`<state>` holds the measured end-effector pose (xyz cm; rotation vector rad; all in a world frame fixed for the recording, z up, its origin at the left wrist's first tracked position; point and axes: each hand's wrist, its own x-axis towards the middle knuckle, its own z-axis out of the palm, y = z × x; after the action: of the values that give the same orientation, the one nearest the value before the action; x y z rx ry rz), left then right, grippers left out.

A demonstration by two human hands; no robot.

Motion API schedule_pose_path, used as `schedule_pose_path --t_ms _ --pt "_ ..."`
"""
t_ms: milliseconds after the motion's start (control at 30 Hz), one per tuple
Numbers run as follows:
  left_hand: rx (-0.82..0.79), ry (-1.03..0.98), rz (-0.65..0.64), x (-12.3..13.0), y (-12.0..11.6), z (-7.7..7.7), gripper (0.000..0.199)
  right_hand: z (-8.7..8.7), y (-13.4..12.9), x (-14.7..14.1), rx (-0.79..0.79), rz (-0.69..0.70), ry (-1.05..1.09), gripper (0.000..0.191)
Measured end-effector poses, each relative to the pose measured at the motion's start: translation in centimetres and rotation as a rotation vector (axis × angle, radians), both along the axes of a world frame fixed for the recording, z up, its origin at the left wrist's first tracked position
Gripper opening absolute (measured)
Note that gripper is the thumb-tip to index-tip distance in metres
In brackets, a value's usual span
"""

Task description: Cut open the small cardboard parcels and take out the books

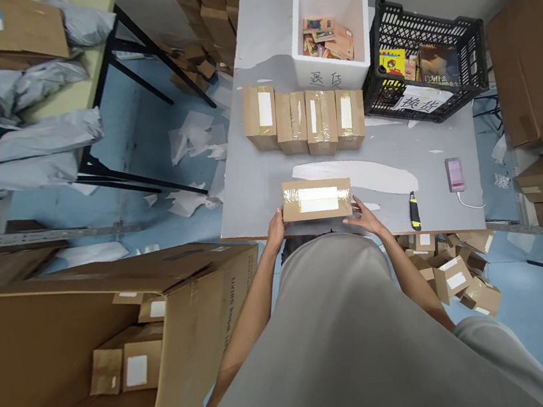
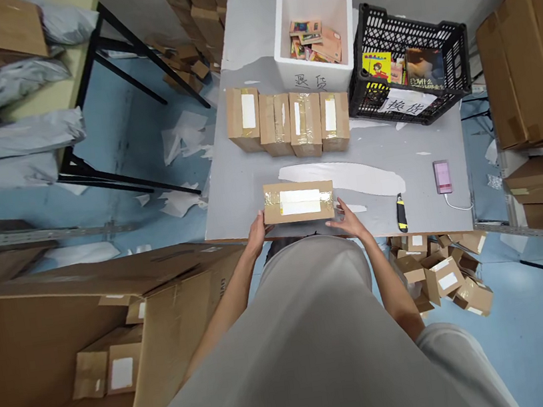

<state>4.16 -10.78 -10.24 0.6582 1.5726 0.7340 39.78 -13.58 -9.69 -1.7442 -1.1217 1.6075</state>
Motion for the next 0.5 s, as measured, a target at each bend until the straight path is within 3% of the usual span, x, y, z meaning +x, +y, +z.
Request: schedule_pose_path --t_ms 100,200,333,400,500 --pt "0.037 0.016 -0.016 0.4 -0.2 -0.2 0.079 -0.7 -0.3 -0.3 0.006 0.002 0.005 0.119" --pt "0.038 0.038 -0.011 0.3 0.1 -0.3 0.079 -0.4 0.2 -0.9 0.076 -0.015 -0.007 0.104" --pt "-0.003 0.122 -0.02 -0.7 0.7 -0.1 0.083 1.8 1.8 -1.5 0.196 -0.004 -0.031 0.084" --pt "0.059 0.179 -0.061 -1.5 0.9 0.1 0.085 3.0 2.8 -1.8 0.238 0.002 -0.056 0.075" --pt "0.164 0.271 -0.107 -2.2 1.1 0.5 0.082 4.1 4.2 -2.2 0.225 0.018 -0.147 0.077"
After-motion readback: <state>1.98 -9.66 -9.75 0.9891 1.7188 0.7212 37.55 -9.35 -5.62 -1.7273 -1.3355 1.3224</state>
